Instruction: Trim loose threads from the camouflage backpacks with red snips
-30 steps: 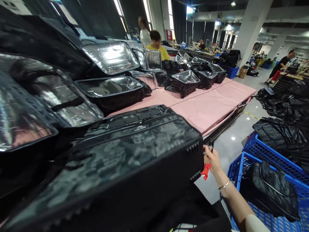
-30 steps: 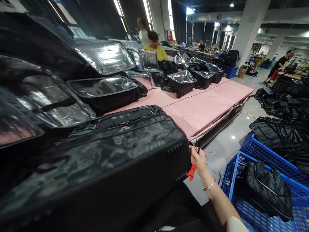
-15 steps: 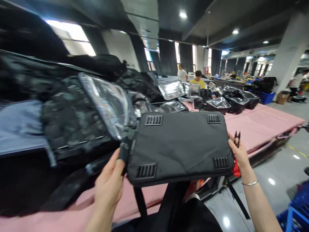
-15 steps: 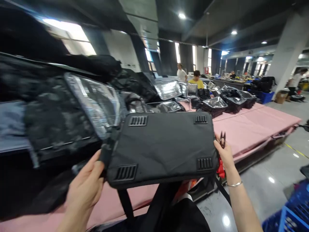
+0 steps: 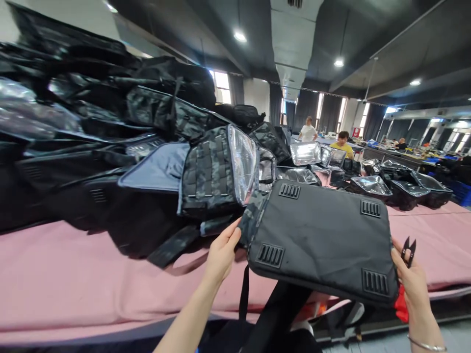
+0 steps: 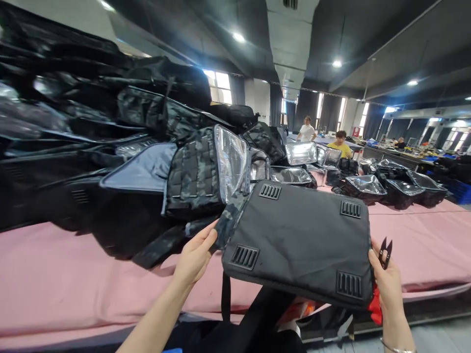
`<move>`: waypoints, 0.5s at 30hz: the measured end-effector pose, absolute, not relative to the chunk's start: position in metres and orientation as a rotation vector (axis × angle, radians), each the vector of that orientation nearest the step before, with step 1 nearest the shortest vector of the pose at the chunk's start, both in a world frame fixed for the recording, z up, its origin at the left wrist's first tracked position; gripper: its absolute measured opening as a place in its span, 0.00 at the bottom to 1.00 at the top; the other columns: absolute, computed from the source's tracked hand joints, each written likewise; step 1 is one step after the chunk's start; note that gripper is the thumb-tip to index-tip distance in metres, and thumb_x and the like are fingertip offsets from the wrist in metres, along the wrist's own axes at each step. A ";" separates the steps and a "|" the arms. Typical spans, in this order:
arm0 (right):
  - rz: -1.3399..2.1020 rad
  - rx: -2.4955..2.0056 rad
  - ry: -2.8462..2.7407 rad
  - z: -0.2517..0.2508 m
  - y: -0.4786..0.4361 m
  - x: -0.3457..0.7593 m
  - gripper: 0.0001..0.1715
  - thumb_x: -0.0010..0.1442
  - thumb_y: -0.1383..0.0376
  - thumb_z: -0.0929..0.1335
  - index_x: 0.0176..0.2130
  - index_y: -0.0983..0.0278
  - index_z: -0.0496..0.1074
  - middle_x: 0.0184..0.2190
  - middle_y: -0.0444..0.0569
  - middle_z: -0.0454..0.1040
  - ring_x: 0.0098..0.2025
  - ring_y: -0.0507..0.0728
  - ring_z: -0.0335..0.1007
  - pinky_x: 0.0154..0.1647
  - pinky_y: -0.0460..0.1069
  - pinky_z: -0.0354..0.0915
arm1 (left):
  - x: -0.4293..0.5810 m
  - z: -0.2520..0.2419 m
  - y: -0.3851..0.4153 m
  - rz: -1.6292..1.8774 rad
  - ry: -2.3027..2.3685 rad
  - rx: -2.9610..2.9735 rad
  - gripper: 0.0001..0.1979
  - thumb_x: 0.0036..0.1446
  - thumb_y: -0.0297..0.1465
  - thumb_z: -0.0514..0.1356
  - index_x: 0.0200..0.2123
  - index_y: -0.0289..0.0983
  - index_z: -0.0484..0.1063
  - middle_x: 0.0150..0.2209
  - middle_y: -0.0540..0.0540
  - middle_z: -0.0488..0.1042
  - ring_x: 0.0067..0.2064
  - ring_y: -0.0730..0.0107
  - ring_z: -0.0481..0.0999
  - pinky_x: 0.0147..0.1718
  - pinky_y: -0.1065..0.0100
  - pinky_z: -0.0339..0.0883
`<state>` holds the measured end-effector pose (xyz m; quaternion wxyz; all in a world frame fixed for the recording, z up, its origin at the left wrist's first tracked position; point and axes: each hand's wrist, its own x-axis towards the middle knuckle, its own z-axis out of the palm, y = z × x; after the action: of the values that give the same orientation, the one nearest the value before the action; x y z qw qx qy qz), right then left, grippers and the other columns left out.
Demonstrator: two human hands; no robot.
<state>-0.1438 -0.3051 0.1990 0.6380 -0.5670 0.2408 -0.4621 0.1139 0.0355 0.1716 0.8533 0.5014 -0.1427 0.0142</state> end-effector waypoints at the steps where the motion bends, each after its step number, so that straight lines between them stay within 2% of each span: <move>1: -1.056 -1.295 0.558 0.198 -0.307 -0.144 0.42 0.41 0.55 0.75 0.53 0.65 0.66 0.49 0.54 0.67 0.51 0.62 0.64 0.50 0.50 0.64 | 0.114 0.171 0.037 0.018 -0.301 1.052 0.36 0.41 0.43 0.65 0.51 0.29 0.66 0.53 0.37 0.65 0.56 0.56 0.61 0.58 0.58 0.50; 8: -1.036 -1.262 0.619 0.193 -0.310 -0.147 0.44 0.38 0.54 0.75 0.54 0.62 0.66 0.48 0.51 0.69 0.52 0.62 0.63 0.54 0.53 0.60 | 0.106 0.166 0.042 -0.029 -0.296 1.043 0.37 0.40 0.44 0.66 0.52 0.30 0.65 0.53 0.37 0.64 0.57 0.56 0.60 0.59 0.58 0.49; 15: -1.112 -1.369 0.595 0.168 -0.296 -0.157 0.37 0.45 0.53 0.73 0.52 0.64 0.67 0.52 0.50 0.65 0.56 0.59 0.58 0.55 0.49 0.59 | 0.100 0.132 0.048 0.024 -0.310 1.124 0.34 0.47 0.45 0.61 0.54 0.31 0.61 0.56 0.38 0.60 0.58 0.57 0.58 0.59 0.58 0.49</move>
<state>-0.1572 -0.2961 0.1679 0.5973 -0.5899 0.2563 -0.4791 0.1001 0.0480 0.1315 0.8349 0.5305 -0.1463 0.0113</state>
